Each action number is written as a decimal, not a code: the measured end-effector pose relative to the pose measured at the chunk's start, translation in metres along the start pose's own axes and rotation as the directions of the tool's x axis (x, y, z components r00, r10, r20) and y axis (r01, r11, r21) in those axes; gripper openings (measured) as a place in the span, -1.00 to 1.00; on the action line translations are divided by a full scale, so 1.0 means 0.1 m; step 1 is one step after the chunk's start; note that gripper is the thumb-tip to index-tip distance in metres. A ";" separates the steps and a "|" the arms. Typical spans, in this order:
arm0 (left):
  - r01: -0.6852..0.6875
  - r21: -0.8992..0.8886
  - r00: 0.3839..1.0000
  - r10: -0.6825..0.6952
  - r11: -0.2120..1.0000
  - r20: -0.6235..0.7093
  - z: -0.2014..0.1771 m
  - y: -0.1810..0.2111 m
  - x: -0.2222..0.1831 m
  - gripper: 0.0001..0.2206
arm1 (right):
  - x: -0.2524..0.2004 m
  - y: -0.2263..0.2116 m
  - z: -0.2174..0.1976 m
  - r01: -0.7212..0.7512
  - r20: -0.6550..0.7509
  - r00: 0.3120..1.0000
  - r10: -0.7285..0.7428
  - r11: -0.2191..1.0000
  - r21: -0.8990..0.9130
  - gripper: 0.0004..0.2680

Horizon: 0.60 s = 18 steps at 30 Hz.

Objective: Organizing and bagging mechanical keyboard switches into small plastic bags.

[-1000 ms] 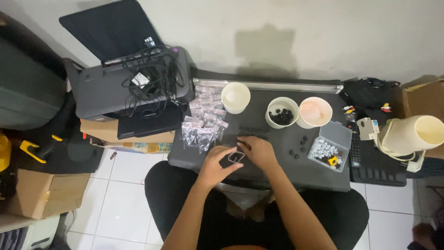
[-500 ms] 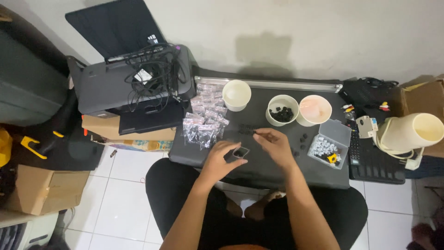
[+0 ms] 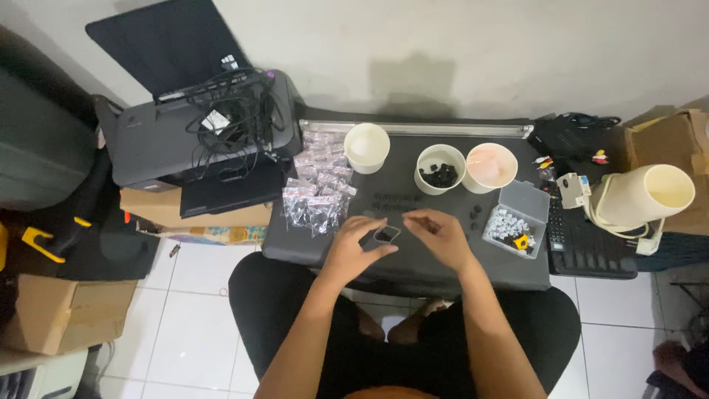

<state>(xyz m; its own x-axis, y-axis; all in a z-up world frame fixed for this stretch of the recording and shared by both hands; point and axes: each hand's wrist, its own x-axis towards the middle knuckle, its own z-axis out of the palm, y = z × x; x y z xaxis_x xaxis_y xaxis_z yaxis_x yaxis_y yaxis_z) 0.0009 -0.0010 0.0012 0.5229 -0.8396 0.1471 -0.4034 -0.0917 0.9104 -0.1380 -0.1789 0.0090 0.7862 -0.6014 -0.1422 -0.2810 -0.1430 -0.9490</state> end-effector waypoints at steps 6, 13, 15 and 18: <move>-0.057 -0.025 0.998 0.056 0.998 -0.034 0.09 -0.01 0.01 -0.51 | -0.09 -0.10 0.01 0.100 0.073 0.993 -0.096 0.993 -0.063 -0.86; -0.144 -0.003 0.984 0.143 0.990 -0.103 0.24 -0.11 -0.04 -0.53 | -0.15 -0.10 -0.04 0.105 0.105 0.990 -0.092 0.987 -0.120 -0.86; -0.194 0.027 0.972 0.195 0.981 -0.130 0.26 -0.09 -0.01 -0.53 | -0.15 -0.23 -0.10 0.114 0.105 0.989 -0.101 0.985 -0.128 -0.84; -0.179 -0.060 0.981 0.174 0.982 -0.092 0.26 0.04 -0.02 -0.53 | -0.10 -0.13 -0.22 0.138 0.132 0.984 -0.120 0.981 -0.138 -0.87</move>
<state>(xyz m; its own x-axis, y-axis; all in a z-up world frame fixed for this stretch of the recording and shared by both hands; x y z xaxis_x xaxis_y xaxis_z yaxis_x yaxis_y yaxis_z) -0.0208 -0.0134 -0.0057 0.5114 -0.7902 0.3377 -0.4447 0.0928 0.8908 -0.1547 -0.1881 0.0289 0.8798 -0.4712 -0.0630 -0.2428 -0.3315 -0.9117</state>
